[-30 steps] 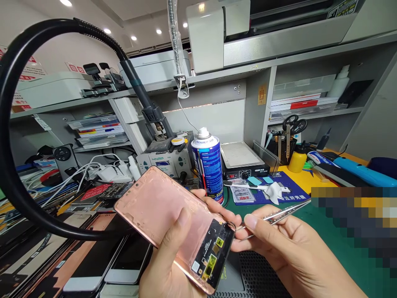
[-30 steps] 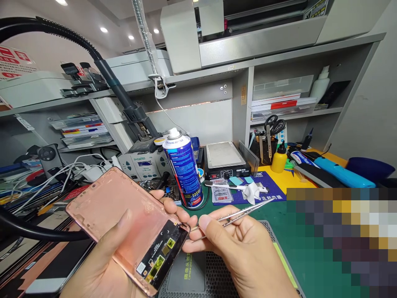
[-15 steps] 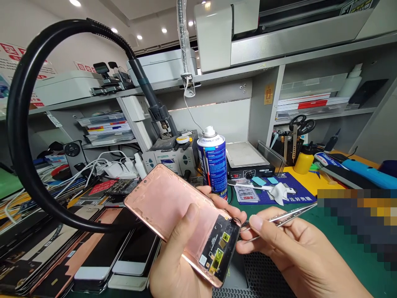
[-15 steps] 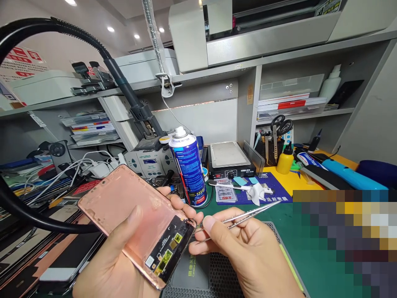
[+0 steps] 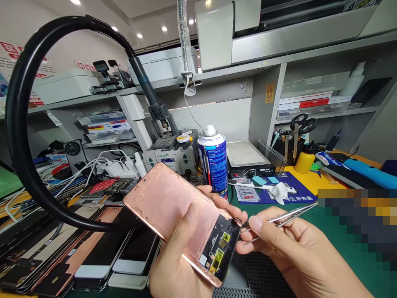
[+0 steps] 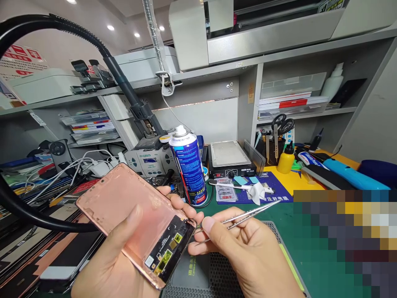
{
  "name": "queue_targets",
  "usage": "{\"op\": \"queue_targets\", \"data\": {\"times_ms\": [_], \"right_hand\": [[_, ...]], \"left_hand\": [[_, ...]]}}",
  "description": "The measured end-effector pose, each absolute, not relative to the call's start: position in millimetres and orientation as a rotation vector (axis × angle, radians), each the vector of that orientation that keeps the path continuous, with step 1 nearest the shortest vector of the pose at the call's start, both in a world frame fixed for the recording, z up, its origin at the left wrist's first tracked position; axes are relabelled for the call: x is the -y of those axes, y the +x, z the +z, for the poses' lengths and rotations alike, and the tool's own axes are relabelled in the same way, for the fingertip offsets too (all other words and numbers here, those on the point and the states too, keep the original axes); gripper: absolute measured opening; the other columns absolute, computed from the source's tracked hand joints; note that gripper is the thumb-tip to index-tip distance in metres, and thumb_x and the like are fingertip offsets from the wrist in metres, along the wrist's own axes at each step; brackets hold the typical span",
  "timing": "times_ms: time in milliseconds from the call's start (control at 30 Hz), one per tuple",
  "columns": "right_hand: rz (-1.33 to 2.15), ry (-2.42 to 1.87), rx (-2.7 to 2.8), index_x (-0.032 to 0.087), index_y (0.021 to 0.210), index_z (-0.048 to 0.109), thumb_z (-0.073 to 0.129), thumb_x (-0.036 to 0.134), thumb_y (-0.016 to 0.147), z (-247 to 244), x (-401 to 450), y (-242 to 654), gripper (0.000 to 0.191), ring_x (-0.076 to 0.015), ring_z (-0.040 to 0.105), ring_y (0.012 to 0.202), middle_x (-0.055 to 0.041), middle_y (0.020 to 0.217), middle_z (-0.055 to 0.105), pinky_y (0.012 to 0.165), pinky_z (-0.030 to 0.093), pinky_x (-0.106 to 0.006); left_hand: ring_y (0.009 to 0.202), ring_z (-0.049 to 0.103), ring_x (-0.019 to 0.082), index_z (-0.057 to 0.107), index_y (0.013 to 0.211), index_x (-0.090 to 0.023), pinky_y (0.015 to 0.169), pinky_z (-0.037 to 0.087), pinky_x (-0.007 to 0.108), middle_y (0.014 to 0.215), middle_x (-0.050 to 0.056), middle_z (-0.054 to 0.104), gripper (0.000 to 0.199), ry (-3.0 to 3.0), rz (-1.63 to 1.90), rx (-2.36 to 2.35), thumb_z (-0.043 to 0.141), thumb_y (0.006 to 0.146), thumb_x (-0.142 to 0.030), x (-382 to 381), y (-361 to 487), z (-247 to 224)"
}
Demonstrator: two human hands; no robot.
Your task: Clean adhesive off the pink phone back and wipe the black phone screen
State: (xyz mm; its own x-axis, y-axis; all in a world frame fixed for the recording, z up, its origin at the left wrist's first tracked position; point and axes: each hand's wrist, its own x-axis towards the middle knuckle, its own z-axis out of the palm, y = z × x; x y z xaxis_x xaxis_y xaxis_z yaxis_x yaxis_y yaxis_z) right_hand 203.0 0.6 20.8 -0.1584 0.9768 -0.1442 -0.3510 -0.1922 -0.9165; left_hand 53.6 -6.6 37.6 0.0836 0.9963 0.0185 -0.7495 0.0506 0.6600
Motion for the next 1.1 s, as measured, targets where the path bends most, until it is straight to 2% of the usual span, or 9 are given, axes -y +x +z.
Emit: {"op": "queue_targets", "data": {"times_ms": [233,400,533,767,967,1100], "right_hand": [[1.583,-0.958,0.958,0.019,0.068,0.070,0.076,0.051,0.077,19.0,-1.9,202.6,0.035,-0.0298,0.073,0.084,-0.0068,0.074,0.074,0.086,0.055,-0.041],[1.585,-0.965,0.963,0.019,0.070,0.070,0.075,0.051,0.078,16.3,-2.0,203.6,0.034,-0.0289,0.072,0.082,-0.0053,0.077,0.072,0.090,0.053,-0.043],[1.590,-0.943,0.942,0.019,0.071,0.069,0.076,0.050,0.078,15.3,-0.6,204.0,0.033,-0.0307,0.072,0.086,-0.0051,0.075,0.071,0.092,0.051,-0.045],[1.609,-0.954,0.903,0.019,0.072,0.070,0.077,0.048,0.078,18.7,0.0,203.0,0.030,-0.0253,0.071,0.071,-0.0050,0.072,0.072,0.071,0.055,-0.036],[1.618,-0.930,0.915,0.019,0.072,0.069,0.078,0.049,0.077,16.2,-1.1,201.3,0.032,-0.0259,0.071,0.075,-0.0053,0.073,0.072,0.076,0.054,-0.036],[1.614,-0.921,0.934,0.019,0.071,0.069,0.075,0.047,0.081,17.1,0.3,201.8,0.031,-0.0245,0.071,0.078,-0.0052,0.075,0.073,0.080,0.053,-0.035]], "left_hand": [[0.092,0.067,0.029,0.073,0.098,-0.026,0.088,0.055,0.044,0.090,0.009,0.071,0.024,0.650,1.452,-0.490,0.065,0.081,-0.040,3.8,53.4,36.9],[0.094,0.068,0.029,0.072,0.100,-0.025,0.091,0.054,0.045,0.092,0.009,0.072,0.026,0.632,1.436,-0.486,0.065,0.081,-0.041,5.8,52.3,34.9],[0.091,0.068,0.029,0.072,0.099,-0.024,0.086,0.055,0.043,0.091,0.010,0.072,0.026,0.628,1.433,-0.480,0.066,0.081,-0.041,7.2,51.2,34.2],[0.091,0.068,0.028,0.073,0.099,-0.025,0.086,0.056,0.044,0.091,0.009,0.072,0.024,0.630,1.444,-0.470,0.065,0.082,-0.040,7.0,52.1,35.9],[0.092,0.069,0.028,0.074,0.099,-0.024,0.089,0.055,0.044,0.092,0.010,0.073,0.024,0.623,1.441,-0.469,0.067,0.081,-0.039,5.9,52.9,35.8],[0.092,0.068,0.028,0.074,0.098,-0.025,0.086,0.056,0.042,0.091,0.009,0.073,0.024,0.603,1.436,-0.454,0.067,0.080,-0.038,5.0,53.5,35.9]]}}
